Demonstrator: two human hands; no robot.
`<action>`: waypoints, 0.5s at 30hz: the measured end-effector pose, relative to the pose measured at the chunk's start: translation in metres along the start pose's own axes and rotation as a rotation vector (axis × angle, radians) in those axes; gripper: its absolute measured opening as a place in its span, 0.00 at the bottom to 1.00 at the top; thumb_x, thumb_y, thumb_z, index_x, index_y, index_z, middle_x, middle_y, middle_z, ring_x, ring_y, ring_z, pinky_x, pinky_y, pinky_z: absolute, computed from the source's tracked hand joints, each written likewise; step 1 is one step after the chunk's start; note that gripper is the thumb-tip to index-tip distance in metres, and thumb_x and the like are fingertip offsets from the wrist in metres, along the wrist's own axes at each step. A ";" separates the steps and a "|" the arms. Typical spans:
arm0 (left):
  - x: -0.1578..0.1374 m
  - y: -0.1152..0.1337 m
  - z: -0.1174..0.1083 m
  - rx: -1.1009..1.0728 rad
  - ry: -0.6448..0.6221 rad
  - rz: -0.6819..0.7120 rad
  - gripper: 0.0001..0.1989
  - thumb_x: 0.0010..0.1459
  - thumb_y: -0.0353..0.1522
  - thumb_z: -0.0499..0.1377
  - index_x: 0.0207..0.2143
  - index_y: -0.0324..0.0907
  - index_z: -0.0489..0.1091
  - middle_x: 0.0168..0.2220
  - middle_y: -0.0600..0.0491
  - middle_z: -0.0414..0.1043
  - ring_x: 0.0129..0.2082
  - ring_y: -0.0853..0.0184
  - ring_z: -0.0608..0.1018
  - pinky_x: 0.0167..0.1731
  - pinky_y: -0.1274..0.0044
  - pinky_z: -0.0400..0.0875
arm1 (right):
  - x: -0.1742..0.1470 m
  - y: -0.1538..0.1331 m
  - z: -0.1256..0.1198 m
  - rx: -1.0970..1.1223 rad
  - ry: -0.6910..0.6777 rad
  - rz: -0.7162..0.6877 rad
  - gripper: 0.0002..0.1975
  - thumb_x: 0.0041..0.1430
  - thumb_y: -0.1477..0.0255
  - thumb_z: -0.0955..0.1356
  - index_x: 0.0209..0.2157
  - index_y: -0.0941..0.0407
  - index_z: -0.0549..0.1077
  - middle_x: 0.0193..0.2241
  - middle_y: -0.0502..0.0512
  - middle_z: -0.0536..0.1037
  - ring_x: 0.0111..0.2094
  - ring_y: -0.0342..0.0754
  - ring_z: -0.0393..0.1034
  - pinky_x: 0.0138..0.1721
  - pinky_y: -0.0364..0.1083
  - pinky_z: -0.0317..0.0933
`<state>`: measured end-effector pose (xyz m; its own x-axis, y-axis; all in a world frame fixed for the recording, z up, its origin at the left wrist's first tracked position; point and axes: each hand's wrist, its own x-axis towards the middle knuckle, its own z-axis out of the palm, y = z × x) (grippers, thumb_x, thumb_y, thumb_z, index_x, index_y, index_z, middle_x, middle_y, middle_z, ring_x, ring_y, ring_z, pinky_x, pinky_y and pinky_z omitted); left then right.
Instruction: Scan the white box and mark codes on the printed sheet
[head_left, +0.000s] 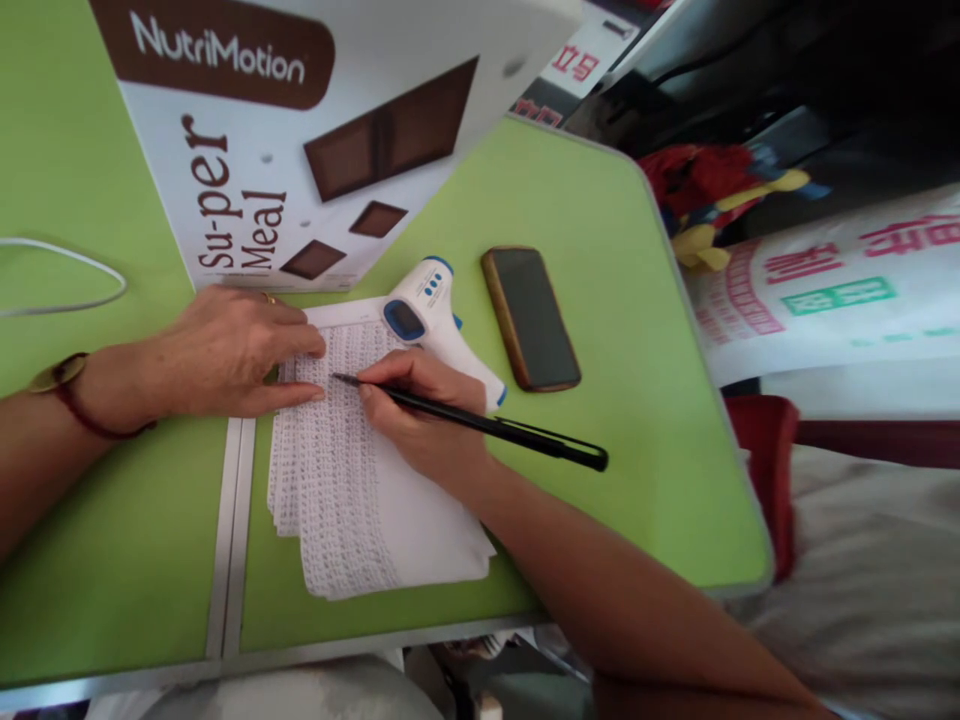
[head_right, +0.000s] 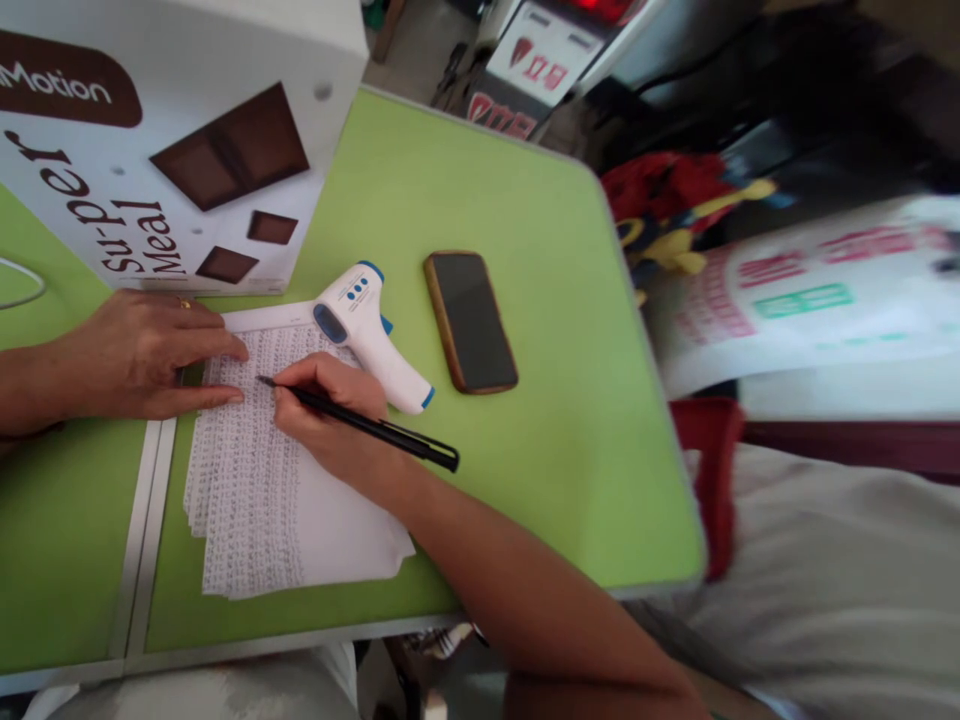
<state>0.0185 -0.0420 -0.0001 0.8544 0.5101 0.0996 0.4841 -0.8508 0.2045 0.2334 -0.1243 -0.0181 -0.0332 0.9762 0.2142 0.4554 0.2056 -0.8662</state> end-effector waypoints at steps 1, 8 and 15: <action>0.000 0.001 0.000 0.009 -0.004 -0.004 0.17 0.65 0.46 0.56 0.43 0.45 0.77 0.35 0.50 0.80 0.32 0.63 0.78 0.32 0.74 0.63 | 0.000 0.000 0.000 -0.010 -0.010 -0.005 0.03 0.53 0.73 0.68 0.27 0.54 0.74 0.20 0.46 0.75 0.20 0.40 0.65 0.21 0.42 0.61; 0.002 0.005 -0.002 0.065 -0.041 -0.031 0.17 0.63 0.46 0.59 0.45 0.44 0.76 0.38 0.51 0.81 0.35 0.60 0.80 0.31 0.73 0.64 | 0.000 0.001 0.001 -0.064 -0.037 -0.024 0.03 0.54 0.72 0.68 0.28 0.54 0.75 0.20 0.46 0.76 0.21 0.41 0.65 0.22 0.42 0.61; 0.002 0.005 -0.001 0.047 -0.010 -0.033 0.17 0.61 0.45 0.61 0.44 0.44 0.77 0.36 0.50 0.80 0.32 0.62 0.79 0.31 0.73 0.63 | -0.006 0.007 0.009 -0.091 0.064 -0.056 0.04 0.54 0.71 0.67 0.27 0.53 0.75 0.19 0.45 0.74 0.19 0.40 0.62 0.21 0.42 0.59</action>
<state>0.0222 -0.0452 0.0018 0.8393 0.5371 0.0842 0.5204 -0.8385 0.1618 0.2292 -0.1281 -0.0296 -0.0055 0.9566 0.2915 0.5335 0.2493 -0.8082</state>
